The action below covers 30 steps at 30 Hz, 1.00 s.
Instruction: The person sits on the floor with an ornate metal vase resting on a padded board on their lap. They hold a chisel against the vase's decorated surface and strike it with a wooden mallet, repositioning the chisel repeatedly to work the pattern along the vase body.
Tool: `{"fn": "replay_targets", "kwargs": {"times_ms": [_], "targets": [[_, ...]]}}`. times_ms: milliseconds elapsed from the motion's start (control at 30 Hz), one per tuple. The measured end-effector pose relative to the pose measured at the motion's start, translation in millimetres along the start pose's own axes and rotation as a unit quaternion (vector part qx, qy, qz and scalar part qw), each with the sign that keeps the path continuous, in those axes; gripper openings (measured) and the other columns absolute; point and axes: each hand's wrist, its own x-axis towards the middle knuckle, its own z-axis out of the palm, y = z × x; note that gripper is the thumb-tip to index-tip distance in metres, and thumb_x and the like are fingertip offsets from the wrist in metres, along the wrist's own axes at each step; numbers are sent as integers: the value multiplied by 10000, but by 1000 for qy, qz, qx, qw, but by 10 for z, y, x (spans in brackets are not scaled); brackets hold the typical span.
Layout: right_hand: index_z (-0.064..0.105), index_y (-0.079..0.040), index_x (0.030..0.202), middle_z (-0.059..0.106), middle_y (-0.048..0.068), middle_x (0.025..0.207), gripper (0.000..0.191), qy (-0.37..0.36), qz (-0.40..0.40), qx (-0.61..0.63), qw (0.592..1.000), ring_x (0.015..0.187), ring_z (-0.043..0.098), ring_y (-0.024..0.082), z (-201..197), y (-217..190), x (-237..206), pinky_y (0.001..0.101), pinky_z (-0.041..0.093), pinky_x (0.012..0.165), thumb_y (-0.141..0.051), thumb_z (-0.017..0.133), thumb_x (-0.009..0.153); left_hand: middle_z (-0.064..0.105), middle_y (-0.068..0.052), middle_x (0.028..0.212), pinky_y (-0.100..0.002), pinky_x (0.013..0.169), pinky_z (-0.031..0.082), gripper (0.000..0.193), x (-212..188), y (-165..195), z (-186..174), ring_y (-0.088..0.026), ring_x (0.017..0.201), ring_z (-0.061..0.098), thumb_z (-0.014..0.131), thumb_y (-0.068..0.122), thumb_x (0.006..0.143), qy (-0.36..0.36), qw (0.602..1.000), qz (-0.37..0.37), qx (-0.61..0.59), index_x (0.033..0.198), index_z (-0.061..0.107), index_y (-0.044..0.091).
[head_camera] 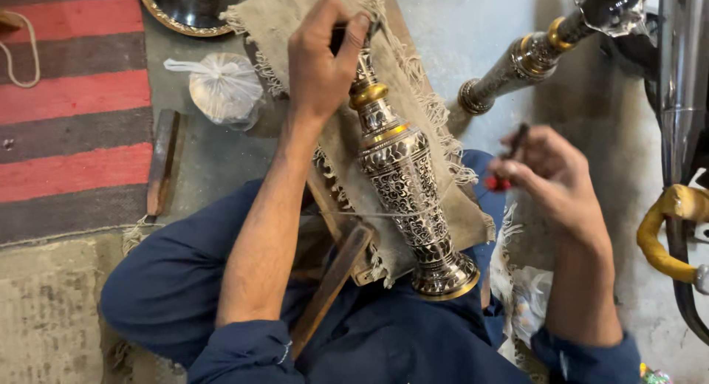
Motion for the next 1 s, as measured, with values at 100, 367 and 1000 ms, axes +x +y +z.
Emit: {"fn": "replay_targets", "kwargs": {"times_ms": [100, 367, 1000], "targets": [[577, 27, 1249, 699, 94, 1064, 319, -90, -37, -36, 995, 981, 725, 184, 266, -323, 327, 321, 608, 862, 3, 717, 964, 583, -124, 1072, -441, 888, 497, 255, -181, 135, -184, -317, 1001, 602, 681, 176, 1085, -13, 993, 23, 114, 1270, 573, 38], [569, 56, 1312, 722, 139, 980, 380, -204, -81, -57, 974, 997, 739, 202, 924, -686, 792, 316, 636, 890, 59, 741, 974, 683, -202, 1296, -423, 1028, 495, 297, -1935, 1050, -1241, -357, 1207, 661, 555, 144, 1054, -148, 946, -271, 94, 1333, 583, 47], [443, 3, 1380, 657, 133, 1167, 410, 71, -139, -66, 985, 1061, 740, 208, 1504, -377, 201, 306, 626, 924, 106, 621, 1025, 701, -177, 931, -389, 770, 564, 518, -1291, 1103, -1523, -327, 889, 741, 694, 74, 878, -174, 924, -338, 28, 1335, 450, 61]]}}
